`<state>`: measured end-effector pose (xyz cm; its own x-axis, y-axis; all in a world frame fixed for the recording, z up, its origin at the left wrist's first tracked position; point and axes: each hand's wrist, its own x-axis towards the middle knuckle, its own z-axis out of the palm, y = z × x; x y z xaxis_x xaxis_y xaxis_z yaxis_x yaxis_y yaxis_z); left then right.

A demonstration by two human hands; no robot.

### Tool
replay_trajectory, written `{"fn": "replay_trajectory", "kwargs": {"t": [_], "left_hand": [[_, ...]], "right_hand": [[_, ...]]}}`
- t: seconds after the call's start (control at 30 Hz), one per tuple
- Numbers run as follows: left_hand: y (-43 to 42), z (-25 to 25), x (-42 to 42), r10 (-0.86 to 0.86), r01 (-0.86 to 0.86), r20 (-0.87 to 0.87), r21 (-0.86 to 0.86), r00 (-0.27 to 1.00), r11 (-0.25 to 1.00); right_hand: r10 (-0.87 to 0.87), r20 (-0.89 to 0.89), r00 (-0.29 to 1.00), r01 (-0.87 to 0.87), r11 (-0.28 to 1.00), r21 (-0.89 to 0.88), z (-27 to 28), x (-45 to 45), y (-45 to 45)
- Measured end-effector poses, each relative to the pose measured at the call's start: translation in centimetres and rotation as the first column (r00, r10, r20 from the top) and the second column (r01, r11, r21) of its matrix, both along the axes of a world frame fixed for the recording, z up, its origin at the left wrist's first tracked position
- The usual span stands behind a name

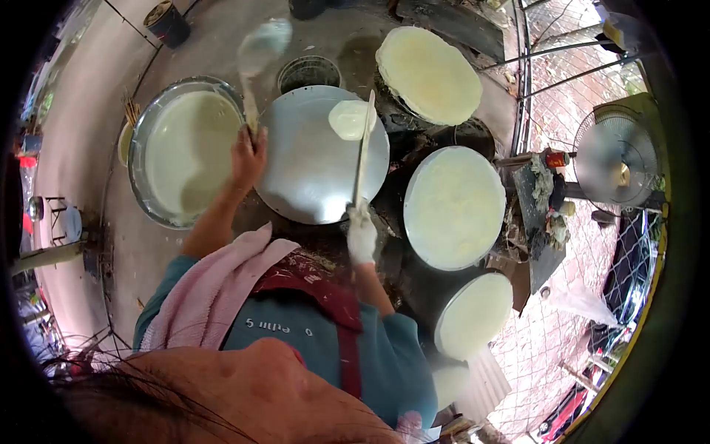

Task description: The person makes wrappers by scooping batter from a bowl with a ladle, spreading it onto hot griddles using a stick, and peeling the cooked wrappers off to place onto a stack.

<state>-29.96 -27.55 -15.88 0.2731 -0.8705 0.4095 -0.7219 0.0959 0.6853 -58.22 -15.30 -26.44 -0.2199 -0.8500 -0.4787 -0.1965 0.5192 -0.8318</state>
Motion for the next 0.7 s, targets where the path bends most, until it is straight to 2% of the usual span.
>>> {"fn": "replay_trajectory", "kwargs": {"t": [0.03, 0.1, 0.13, 0.17, 0.23, 0.27, 0.3, 0.33, 0.4, 0.47, 0.5, 0.53, 0.6, 0.67, 0.7], "left_hand": [[0.5, 0.1, 1.6, -0.025, 0.027, -0.070, 0.029, 0.997, 0.999], [1.8, 0.3, 4.5, -0.065, 0.083, -0.208, 0.079, 0.976, 0.993], [2.8, -0.4, 6.0, -0.117, 0.134, -0.166, 0.095, 0.979, 0.986], [4.0, -1.7, 7.4, -0.169, 0.183, -0.123, 0.114, 0.978, 0.976], [6.3, -1.8, 8.9, -0.174, 0.216, -0.195, 0.219, 0.965, 0.951], [7.5, -1.6, 9.3, -0.113, 0.209, -0.304, 0.304, 0.946, 0.930], [8.7, -1.4, 9.6, -0.039, 0.210, -0.403, 0.389, 0.915, 0.897], [9.7, -1.8, 10.0, -0.060, 0.201, -0.357, 0.373, 0.932, 0.906], [11.3, -3.6, 10.9, -0.093, 0.180, -0.258, 0.339, 0.962, 0.923], [12.6, -4.6, 11.4, -0.035, 0.193, -0.389, 0.375, 0.921, 0.907], [12.9, -4.9, 11.7, -0.007, 0.200, -0.446, 0.388, 0.895, 0.900], [13.3, -5.3, 12.0, -0.002, 0.187, -0.452, 0.365, 0.892, 0.912], [13.9, -5.7, 12.3, 0.012, 0.154, -0.467, 0.316, 0.884, 0.936], [14.3, -3.9, 12.0, 0.057, 0.116, -0.408, 0.389, 0.911, 0.914], [14.7, -3.2, 11.8, 0.076, 0.100, -0.377, 0.427, 0.923, 0.898]], "right_hand": [[-0.133, 0.232, 0.964, 0.118, 0.990, 0.077, 0.4, 2.0, -0.5], [-0.052, 0.238, 0.970, 0.041, 0.998, 0.054, 1.6, 3.7, -1.7], [-0.007, 0.165, 0.986, 0.015, 0.999, -0.049, 2.5, 4.5, -1.9], [-0.011, 0.010, 1.000, 0.012, 0.994, -0.105, 3.9, 4.3, -1.6], [-0.012, -0.255, 0.967, -0.041, 0.979, -0.200, 6.4, 2.3, -0.8], [-0.189, -0.064, 0.980, 0.173, 0.964, -0.202, 6.4, 2.4, -0.3], [-0.127, -0.008, 0.992, 0.125, 0.983, -0.138, 4.3, 2.2, 0.0], [-0.069, 0.052, 0.996, 0.073, 0.994, -0.075, 2.1, 1.9, 0.3], [-0.079, 0.173, 0.982, 0.102, 0.987, -0.125, 1.9, 5.9, -0.8], [-0.092, 0.214, 0.973, 0.045, 0.976, 0.214, 5.2, 7.9, -2.3], [0.056, 0.099, 0.994, -0.056, 0.998, -0.002, 3.1, 7.0, -2.3], [0.091, -0.030, 0.995, -0.095, 0.983, -0.160, 3.2, 5.9, -2.4], [0.052, -0.027, 0.998, -0.053, 0.997, -0.061, 4.8, 1.7, -2.9], [-0.122, 0.334, 0.934, 0.178, 0.974, -0.142, 1.7, -0.8, -3.7], [0.076, 0.120, 0.990, -0.071, 0.997, -0.042, -0.1, -2.6, -4.2]]}}
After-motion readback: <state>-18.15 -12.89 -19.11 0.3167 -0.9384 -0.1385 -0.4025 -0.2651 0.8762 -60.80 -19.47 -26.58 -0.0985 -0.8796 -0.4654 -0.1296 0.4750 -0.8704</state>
